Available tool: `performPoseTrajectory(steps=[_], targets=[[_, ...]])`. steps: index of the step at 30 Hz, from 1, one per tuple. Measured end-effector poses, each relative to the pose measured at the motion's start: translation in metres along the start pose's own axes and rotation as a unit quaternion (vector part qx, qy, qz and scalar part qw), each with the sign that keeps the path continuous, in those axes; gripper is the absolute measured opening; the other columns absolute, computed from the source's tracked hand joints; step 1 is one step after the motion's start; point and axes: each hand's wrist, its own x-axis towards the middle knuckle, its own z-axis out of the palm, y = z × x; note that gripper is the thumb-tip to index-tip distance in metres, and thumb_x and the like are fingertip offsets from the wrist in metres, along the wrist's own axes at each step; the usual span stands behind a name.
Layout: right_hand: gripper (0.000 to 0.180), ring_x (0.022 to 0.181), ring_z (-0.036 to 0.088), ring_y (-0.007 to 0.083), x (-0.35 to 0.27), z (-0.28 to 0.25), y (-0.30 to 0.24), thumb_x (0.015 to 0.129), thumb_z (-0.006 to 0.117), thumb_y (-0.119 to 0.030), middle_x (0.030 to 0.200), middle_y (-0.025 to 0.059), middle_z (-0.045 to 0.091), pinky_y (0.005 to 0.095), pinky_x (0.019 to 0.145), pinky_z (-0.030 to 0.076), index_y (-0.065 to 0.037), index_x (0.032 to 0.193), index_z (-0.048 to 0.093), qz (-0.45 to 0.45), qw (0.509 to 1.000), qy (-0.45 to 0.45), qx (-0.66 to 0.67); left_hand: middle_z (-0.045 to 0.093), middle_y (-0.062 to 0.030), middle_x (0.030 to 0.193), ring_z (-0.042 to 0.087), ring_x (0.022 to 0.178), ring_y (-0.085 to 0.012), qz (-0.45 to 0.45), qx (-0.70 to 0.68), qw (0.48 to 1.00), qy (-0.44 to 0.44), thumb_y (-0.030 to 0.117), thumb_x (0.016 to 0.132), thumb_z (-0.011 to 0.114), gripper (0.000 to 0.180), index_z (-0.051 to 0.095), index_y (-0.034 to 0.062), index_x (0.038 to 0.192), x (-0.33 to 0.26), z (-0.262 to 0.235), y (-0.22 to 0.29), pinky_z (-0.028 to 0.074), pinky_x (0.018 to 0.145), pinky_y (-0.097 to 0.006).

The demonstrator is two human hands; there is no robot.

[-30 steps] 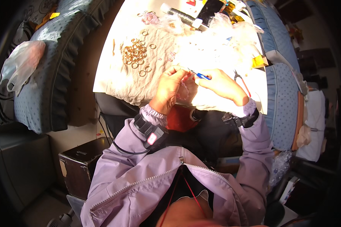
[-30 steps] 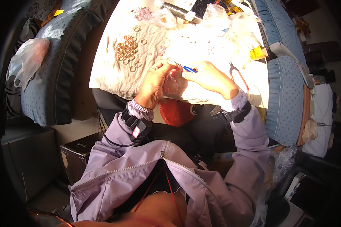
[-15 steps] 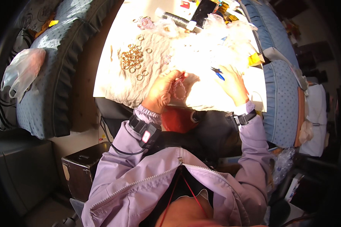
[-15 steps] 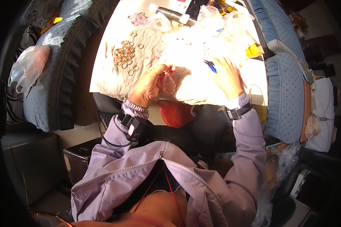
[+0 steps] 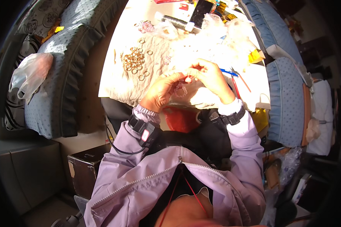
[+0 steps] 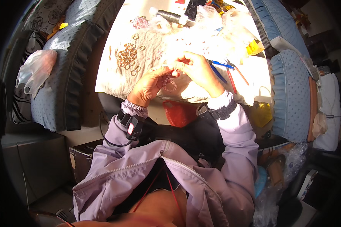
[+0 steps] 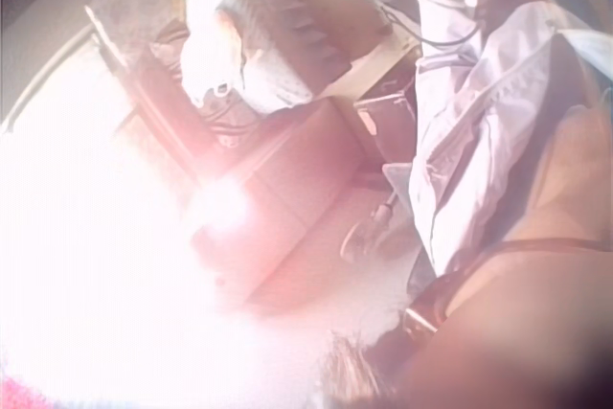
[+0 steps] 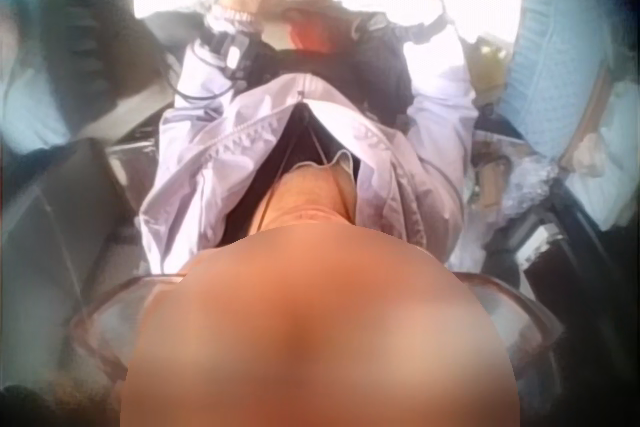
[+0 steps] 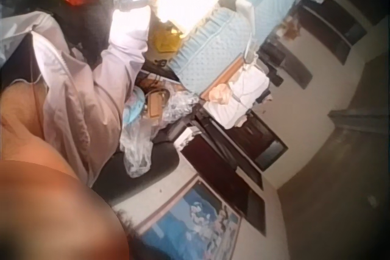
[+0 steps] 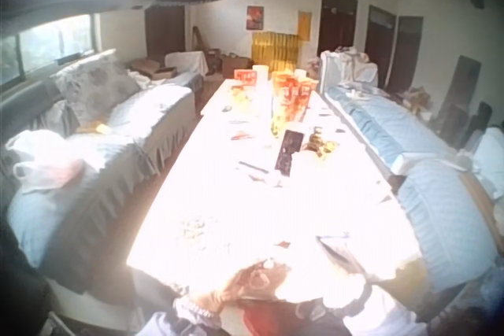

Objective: The person threads small pink beads onto a thin wire or string, then uses pliers to close a metal jump ring and attach it to the beaded strand. The finished keychain is placed on the table among other components.

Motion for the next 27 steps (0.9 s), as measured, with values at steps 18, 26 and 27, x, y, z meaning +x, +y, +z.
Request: performPoseTrajectory(steps=[18, 26, 27], targets=[[0.015, 0.077, 0.067, 0.0086, 0.001, 0.02, 0.02, 0.114, 0.06, -0.018, 0.088, 0.0014, 0.067, 0.0253, 0.071, 0.05, -0.005, 0.108, 0.065, -0.067, 0.99, 0.119, 0.02, 0.079, -0.0039, 0.102, 0.069, 0.083, -0.0116, 0.085, 0.057, 0.995, -0.01, 0.023, 0.11, 0.067, 0.024, 0.078, 0.0047, 0.12, 0.0, 0.005, -0.003, 0.054, 0.075, -0.028], [0.015, 0.076, 0.064, 0.0054, -0.002, 0.018, 0.033, 0.113, 0.066, -0.022, 0.087, -0.0042, 0.067, 0.0216, 0.071, 0.047, -0.008, 0.11, 0.07, 0.022, 0.992, 0.095, 0.074, 0.08, -0.0072, 0.103, 0.075, 0.09, -0.016, 0.055, -0.034, 0.998, 0.022, 0.015, 0.107, 0.067, 0.019, 0.079, 0.0013, 0.114, 0.006, -0.006, -0.01, 0.06, 0.082, -0.03], [0.014, 0.076, 0.064, 0.0055, -0.002, 0.02, 0.035, 0.113, 0.067, -0.021, 0.087, -0.0037, 0.067, 0.0216, 0.071, 0.047, -0.007, 0.11, 0.071, 0.022, 0.992, 0.083, 0.089, 0.08, -0.0072, 0.102, 0.075, 0.089, -0.0161, 0.06, -0.041, 0.997, 0.007, 0.015, 0.108, 0.067, 0.019, 0.079, 0.0014, 0.113, 0.006, -0.007, -0.011, 0.06, 0.082, -0.03]])
